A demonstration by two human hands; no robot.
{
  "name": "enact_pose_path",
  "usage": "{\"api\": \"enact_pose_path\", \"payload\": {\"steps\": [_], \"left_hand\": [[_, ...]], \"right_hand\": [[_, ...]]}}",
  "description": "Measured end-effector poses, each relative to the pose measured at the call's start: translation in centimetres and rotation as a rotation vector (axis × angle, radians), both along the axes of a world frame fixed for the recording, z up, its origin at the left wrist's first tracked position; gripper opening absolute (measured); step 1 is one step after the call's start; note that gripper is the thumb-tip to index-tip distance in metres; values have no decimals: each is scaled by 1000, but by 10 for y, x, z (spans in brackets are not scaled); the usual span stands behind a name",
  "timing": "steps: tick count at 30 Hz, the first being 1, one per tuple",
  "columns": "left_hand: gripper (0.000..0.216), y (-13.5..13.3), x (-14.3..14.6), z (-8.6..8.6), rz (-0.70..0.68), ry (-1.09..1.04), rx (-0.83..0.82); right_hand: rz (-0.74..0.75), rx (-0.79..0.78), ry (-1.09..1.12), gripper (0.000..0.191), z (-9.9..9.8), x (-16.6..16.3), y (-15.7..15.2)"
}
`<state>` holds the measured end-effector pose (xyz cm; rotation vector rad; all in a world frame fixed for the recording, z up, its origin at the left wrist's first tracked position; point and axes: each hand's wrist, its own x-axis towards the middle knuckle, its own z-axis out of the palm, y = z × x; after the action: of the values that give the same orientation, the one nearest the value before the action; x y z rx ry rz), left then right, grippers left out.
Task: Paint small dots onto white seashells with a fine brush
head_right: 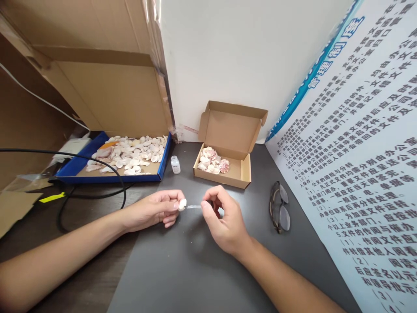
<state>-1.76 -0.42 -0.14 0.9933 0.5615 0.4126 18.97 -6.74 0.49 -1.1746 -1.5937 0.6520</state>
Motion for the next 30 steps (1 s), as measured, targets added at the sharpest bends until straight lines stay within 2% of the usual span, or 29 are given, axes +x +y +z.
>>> {"api": "enact_pose_path", "payload": {"steps": [6,10,14,20,26,30], "left_hand": [[23,0,0,0,9,-2,-12],[20,1,-1,0,5,-5,-38],[20,1,-1,2,14,-16,-68],[19,1,0,4,32,-30,-98],[14,2,0,4,29,-62,-98],[12,2,0,3,22,-65,-91]], "right_hand": [[-41,-23,-28,7,0,0,0],[8,-4,5,5,0,1,-1],[-21,-22,-37,8,0,1,0],[20,10,-35,6,-1,0,0],[-40,-18,-102,5,-3,0,1],[38,4,-35,4,-4,2,-1]]}}
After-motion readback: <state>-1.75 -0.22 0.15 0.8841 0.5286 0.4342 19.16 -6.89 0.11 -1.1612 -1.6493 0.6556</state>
